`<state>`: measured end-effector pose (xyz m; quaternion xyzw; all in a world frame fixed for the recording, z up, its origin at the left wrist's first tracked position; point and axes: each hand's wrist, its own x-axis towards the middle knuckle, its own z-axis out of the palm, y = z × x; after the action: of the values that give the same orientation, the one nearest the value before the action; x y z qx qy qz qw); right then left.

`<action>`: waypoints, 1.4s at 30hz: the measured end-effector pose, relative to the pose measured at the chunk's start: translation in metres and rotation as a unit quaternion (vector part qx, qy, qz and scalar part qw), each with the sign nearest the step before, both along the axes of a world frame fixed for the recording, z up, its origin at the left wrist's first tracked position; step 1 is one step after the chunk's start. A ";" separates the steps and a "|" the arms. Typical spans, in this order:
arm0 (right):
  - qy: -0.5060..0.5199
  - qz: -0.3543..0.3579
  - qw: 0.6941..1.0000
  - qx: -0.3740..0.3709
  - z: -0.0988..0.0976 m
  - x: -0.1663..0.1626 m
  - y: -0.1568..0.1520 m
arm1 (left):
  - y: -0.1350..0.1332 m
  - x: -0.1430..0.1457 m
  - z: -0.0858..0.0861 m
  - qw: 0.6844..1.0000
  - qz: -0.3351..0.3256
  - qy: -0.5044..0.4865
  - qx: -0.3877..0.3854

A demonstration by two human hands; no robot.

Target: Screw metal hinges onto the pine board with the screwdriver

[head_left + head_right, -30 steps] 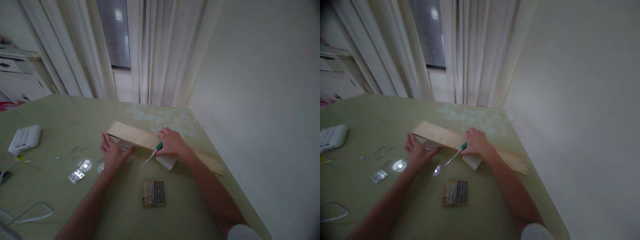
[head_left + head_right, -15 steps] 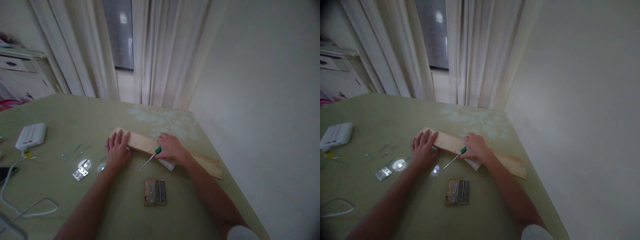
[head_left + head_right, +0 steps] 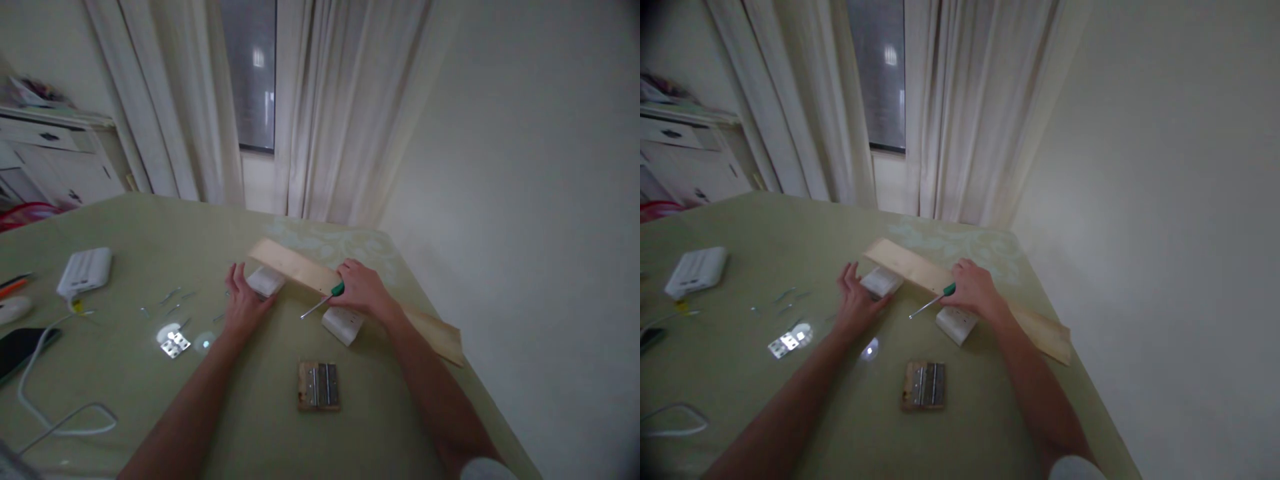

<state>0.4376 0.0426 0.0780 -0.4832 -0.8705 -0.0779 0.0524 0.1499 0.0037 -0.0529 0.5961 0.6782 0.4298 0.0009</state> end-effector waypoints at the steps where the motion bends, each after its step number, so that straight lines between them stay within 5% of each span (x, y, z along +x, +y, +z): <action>1: 0.004 -0.011 1.000 0.009 0.002 0.004 0.001 | 0.000 0.000 0.000 1.000 -0.004 0.004 -0.013; 7: 0.021 -0.034 0.999 0.017 0.009 0.017 0.002 | -0.010 0.005 0.019 0.974 -0.032 0.170 -0.145; 13: 0.018 -0.006 1.000 0.010 0.013 0.017 0.002 | -0.014 0.012 0.036 0.958 -0.011 0.211 -0.193; 21: 0.025 -0.006 1.000 -0.001 0.015 0.020 -0.001 | -0.003 0.011 0.017 0.966 -0.060 0.232 -0.098; 33: 0.032 0.005 0.999 0.003 0.015 0.020 -0.001 | 0.000 0.008 0.010 0.972 -0.080 0.201 -0.090; 38: 0.021 0.023 0.999 -0.018 0.010 0.008 -0.007 | 0.000 0.003 0.000 0.998 -0.020 0.041 -0.044; 42: 0.017 0.050 0.998 -0.031 0.001 -0.005 -0.010 | -0.006 0.006 0.004 0.999 0.038 0.021 -0.012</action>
<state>0.4329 0.0322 0.0789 -0.4419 -0.8944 -0.0398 0.0555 0.1560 -0.0026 -0.0486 0.5787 0.7055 0.4085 -0.0224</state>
